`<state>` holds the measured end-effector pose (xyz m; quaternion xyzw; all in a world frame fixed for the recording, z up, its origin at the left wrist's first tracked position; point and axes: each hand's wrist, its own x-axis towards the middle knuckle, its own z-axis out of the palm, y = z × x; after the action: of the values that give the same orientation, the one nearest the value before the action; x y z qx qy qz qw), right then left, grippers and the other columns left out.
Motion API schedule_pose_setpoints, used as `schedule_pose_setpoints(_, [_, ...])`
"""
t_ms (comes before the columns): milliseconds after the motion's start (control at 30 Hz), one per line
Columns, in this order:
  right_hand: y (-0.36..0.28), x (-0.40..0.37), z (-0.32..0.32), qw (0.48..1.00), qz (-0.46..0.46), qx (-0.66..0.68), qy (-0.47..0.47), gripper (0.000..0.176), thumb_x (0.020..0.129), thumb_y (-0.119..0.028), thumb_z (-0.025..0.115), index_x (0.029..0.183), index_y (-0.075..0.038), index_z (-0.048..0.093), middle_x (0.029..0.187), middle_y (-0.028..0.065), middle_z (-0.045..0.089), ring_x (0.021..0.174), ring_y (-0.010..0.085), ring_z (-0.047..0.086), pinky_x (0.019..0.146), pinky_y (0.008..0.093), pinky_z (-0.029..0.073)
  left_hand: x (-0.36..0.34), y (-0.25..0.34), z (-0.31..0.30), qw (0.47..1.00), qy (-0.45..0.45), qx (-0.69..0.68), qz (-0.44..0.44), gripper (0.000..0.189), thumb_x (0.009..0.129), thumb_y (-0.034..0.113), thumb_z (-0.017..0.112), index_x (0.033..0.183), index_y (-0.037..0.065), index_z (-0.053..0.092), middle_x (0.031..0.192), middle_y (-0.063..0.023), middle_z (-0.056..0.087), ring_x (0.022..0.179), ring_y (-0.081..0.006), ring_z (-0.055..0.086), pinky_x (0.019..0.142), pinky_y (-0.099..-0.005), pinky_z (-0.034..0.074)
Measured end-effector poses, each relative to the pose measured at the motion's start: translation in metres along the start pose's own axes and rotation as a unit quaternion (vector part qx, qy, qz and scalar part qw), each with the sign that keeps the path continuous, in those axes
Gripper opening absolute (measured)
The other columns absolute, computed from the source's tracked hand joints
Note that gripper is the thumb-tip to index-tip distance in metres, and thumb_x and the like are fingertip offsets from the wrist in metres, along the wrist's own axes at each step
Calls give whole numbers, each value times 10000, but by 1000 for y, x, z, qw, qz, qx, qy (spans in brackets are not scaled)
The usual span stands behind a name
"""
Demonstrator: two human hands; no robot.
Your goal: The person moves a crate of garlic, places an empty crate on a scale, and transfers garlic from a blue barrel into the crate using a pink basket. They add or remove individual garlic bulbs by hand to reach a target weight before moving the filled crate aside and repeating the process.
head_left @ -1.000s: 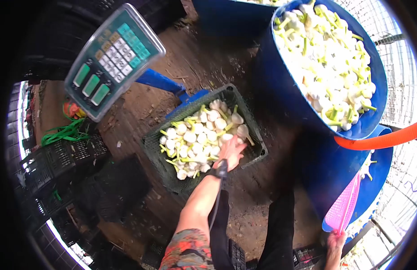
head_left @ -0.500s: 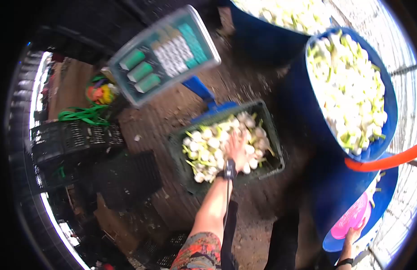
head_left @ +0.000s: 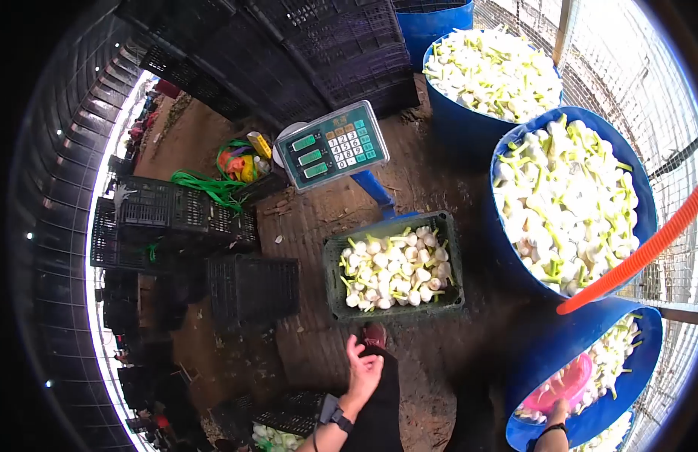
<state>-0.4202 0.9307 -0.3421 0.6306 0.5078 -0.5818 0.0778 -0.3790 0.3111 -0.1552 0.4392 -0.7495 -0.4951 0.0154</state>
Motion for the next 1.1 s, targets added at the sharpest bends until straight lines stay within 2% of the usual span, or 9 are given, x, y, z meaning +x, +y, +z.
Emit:
schedule_pose_setpoints(67, [-9, -27, 41, 998, 2, -31, -56, 62, 712, -42, 504, 772, -36, 520, 692, 69, 476, 564, 229, 475, 513, 409, 447, -27, -2, 29, 999, -42, -5, -11, 900, 805, 47, 669, 1434, 158, 36, 1263, -223, 400, 876, -181, 626, 744, -297, 523])
schedule_pose_setpoints(167, [-1, -6, -1, 997, -11, 20, -70, 181, 717, -29, 512, 889, 14, 549, 790, 115, 538, 621, 254, 548, 533, 449, 493, -60, 54, 55, 987, -149, 28, 52, 913, 794, 64, 685, 1444, 152, 48, 1303, -230, 389, 909, -199, 629, 733, -320, 525])
schedule_pose_setpoints(367, [-39, -98, -55, 981, -187, 32, 46, 569, 736, 8, 455, 1301, 32, 393, 1098, 188, 557, 956, 316, 607, 820, 494, 515, -59, 87, 57, 976, -190, 37, 99, 900, 801, 79, 680, 1448, 116, 55, 1275, -241, 427, 903, -220, 636, 716, -321, 526])
schedule_pose_setpoints(467, [-56, -119, -86, 907, -326, -152, 218, 537, 772, -3, 524, 1295, 17, 405, 1126, 182, 573, 945, 294, 606, 830, 420, 510, -55, 97, 46, 974, -191, 28, 118, 904, 802, 73, 675, 1450, 112, 45, 1268, -255, 424, 874, -208, 631, 711, -314, 526])
schedule_pose_setpoints(500, [-67, -119, -99, 873, -219, -290, 325, 619, 814, -136, 565, 1360, -7, 304, 1135, 272, 566, 1000, 385, 593, 861, 421, 478, -55, 101, 39, 973, -191, 36, 127, 903, 801, 67, 672, 1450, 112, 46, 1270, -254, 423, 862, -202, 629, 714, -315, 525])
schedule_pose_setpoints(667, [-102, -163, -153, 858, -254, -145, 422, 538, 816, -176, 532, 1300, 2, 380, 1124, 267, 561, 977, 431, 588, 852, 502, 491, -53, 118, -5, 972, -168, 30, 161, 910, 779, 52, 682, 1450, 138, 73, 1268, -245, 422, 849, -210, 638, 676, -310, 535])
schedule_pose_setpoints(767, [-130, -211, -177, 942, -122, 311, 37, 636, 650, -4, 367, 1284, 47, 370, 1263, 255, 448, 1127, 469, 476, 858, 668, 450, -44, 119, -40, 976, -146, 27, 162, 900, 766, 44, 678, 1448, 129, 96, 1255, -239, 431, 814, -222, 632, 693, -329, 529])
schedule_pose_setpoints(933, [-156, -357, -143, 947, -193, 255, -46, 628, 651, 18, 425, 1276, 42, 366, 1172, 216, 492, 1082, 424, 517, 819, 613, 499, -34, 115, -106, 985, -105, 3, 139, 879, 764, 33, 655, 1448, 126, 111, 1239, -233, 424, 774, -204, 613, 712, -329, 523])
schedule_pose_setpoints(1100, [-144, -495, -63, 905, -409, 87, -80, 588, 753, -8, 531, 1316, 20, 363, 1139, 162, 523, 927, 282, 604, 730, 361, 556, -20, 86, -163, 986, -73, -32, 150, 872, 772, -30, 621, 1449, 108, 90, 1323, -274, 314, 901, -239, 573, 727, -279, 529])
